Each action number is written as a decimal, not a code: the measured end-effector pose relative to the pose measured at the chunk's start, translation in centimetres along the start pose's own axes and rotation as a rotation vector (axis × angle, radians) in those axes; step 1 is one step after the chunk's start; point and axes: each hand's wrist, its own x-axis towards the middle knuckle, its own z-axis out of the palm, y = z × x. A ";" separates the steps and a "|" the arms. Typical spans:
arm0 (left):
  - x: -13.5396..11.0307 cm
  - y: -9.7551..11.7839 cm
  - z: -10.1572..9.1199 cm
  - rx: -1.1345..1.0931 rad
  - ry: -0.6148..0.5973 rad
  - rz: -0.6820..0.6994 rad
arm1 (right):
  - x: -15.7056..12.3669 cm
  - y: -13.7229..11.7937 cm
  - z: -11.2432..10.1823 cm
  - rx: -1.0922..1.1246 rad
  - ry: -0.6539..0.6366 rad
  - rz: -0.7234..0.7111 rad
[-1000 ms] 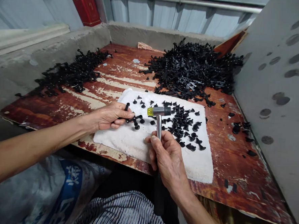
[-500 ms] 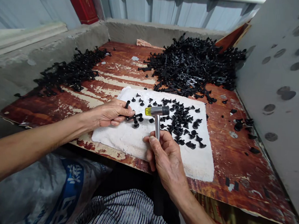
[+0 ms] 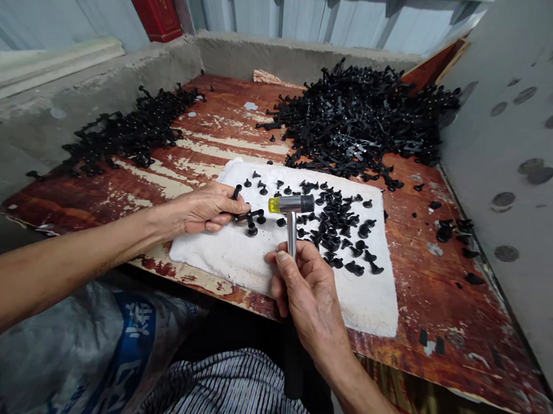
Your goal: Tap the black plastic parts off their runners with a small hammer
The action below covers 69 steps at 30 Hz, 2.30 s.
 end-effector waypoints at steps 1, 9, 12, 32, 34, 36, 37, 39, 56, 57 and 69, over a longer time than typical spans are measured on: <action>0.0 0.0 0.0 0.005 0.002 0.002 | 0.0 0.0 0.0 -0.002 -0.001 0.000; 0.1 0.0 0.0 0.021 0.023 0.025 | 0.1 0.0 -0.2 0.001 -0.011 -0.002; 0.1 0.2 -0.1 0.010 0.006 0.012 | 0.0 0.1 -0.2 0.001 -0.009 0.004; 0.0 0.2 0.0 0.036 0.030 0.021 | 0.1 0.0 -0.2 -0.030 -0.026 -0.005; -0.1 0.2 0.1 0.041 0.029 0.019 | 0.0 0.0 -0.2 -0.027 -0.024 -0.005; -0.2 0.3 0.1 0.048 0.032 0.019 | 0.0 0.0 -0.2 -0.028 -0.029 -0.001; -0.2 0.3 0.2 0.052 0.031 0.021 | 0.0 0.0 -0.2 -0.033 -0.033 0.001; -0.3 0.5 0.4 0.067 0.028 0.034 | 0.0 0.0 -0.2 -0.036 -0.035 -0.001; 0.9 1.0 -0.3 0.481 0.070 0.138 | 0.7 -2.0 -2.2 -0.760 0.004 -0.492; 0.9 0.9 -0.3 0.480 0.071 0.125 | 0.9 -2.0 -2.4 -0.826 -0.012 -0.562; 0.7 1.5 -0.2 0.454 0.059 0.094 | 1.3 -2.8 -2.1 -1.127 -0.091 -0.840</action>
